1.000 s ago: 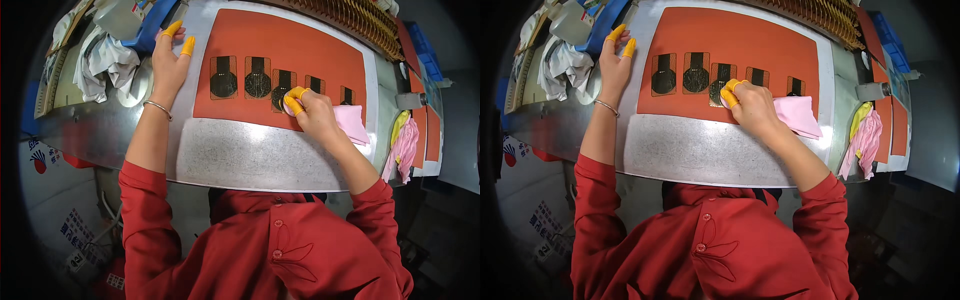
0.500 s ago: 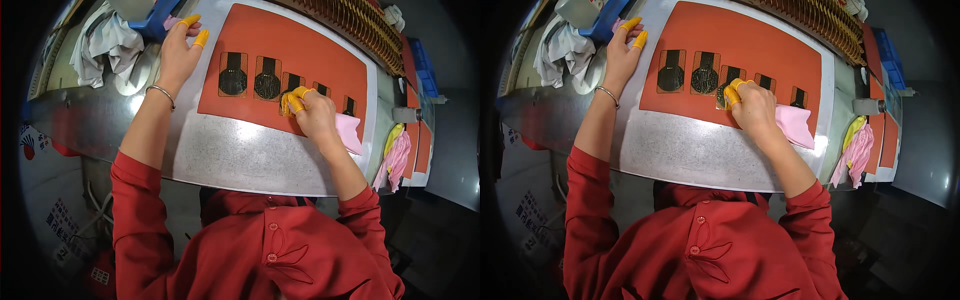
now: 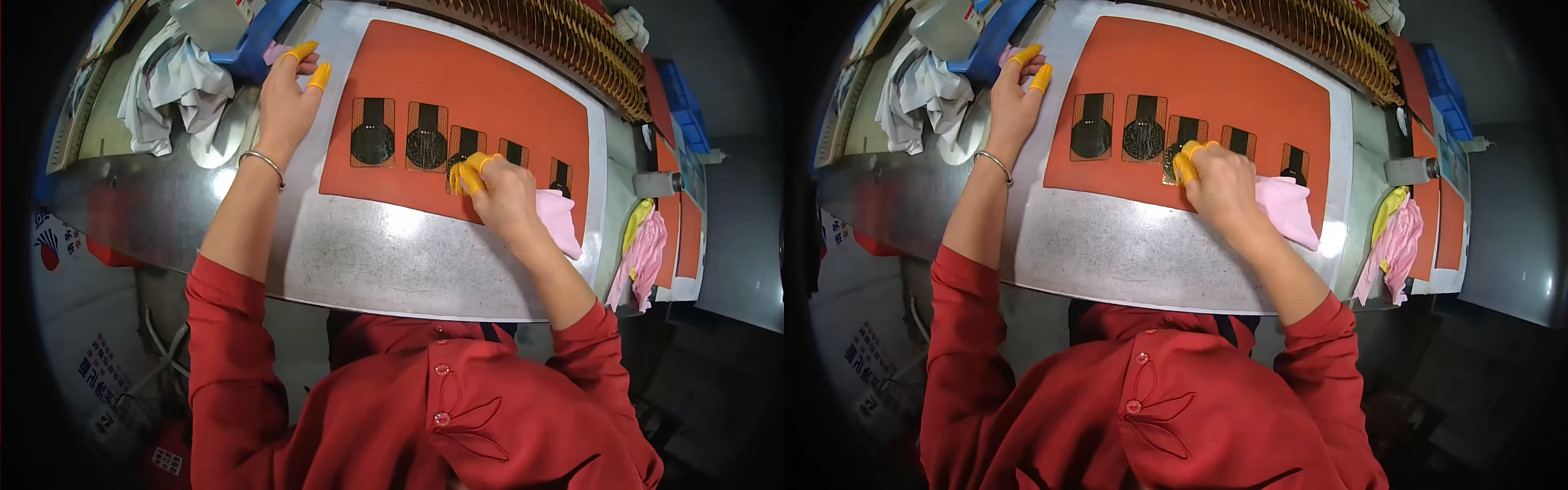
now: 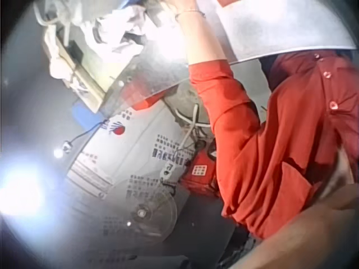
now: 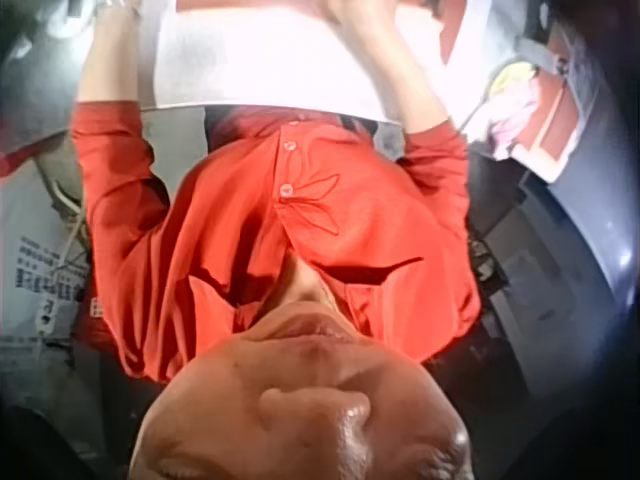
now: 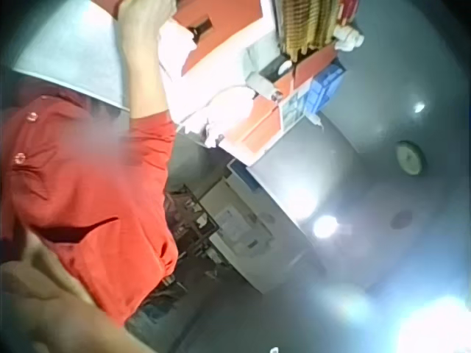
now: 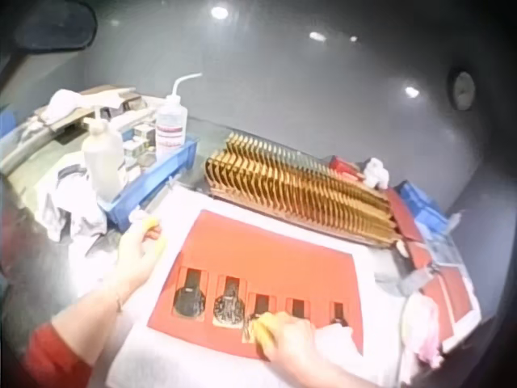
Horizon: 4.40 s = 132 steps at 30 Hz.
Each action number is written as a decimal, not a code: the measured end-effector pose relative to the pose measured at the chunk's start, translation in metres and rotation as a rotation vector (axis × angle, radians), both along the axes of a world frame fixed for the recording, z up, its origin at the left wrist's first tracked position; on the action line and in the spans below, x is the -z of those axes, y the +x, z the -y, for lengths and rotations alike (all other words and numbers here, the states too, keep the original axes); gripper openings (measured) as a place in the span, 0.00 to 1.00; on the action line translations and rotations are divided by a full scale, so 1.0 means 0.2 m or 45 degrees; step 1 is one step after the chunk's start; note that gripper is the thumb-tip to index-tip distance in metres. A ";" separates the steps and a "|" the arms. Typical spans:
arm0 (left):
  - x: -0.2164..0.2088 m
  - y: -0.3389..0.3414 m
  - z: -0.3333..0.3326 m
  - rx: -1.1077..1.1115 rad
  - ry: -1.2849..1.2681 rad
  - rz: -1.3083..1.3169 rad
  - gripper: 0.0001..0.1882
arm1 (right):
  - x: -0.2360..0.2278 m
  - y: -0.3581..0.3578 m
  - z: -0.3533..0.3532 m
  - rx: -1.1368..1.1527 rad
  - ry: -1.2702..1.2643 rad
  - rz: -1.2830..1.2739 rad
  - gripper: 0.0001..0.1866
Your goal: The person cleans a series of small, dark, bottle-shaped decorative items arranged on a red mat. They use a yellow cloth to wipe each item individually, frequently applying liquid from a squeeze bottle to the cloth. The person works methodically from left to right across the row of items.
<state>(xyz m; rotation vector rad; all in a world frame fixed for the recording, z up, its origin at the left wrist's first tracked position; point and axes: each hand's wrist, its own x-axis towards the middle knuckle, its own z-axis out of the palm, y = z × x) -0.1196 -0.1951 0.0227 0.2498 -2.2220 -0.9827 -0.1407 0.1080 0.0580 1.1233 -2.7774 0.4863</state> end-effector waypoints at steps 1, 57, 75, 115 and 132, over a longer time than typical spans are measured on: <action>-0.01 0.00 0.00 0.003 0.036 0.002 0.17 | 0.00 -0.03 0.01 0.004 0.012 -0.051 0.06; -0.01 0.03 -0.02 -0.072 0.065 0.090 0.15 | 0.00 -0.03 -0.04 -0.048 0.066 0.016 0.06; 0.00 0.01 0.01 -0.084 0.034 0.100 0.15 | -0.03 0.03 -0.04 -0.164 0.030 0.037 0.07; 0.00 0.00 0.01 -0.062 0.014 0.158 0.16 | -0.05 -0.24 -0.01 -0.156 -0.035 0.104 0.06; 0.00 0.00 0.02 -0.063 -0.001 0.175 0.16 | -0.03 -0.15 -0.06 -0.298 0.049 0.009 0.05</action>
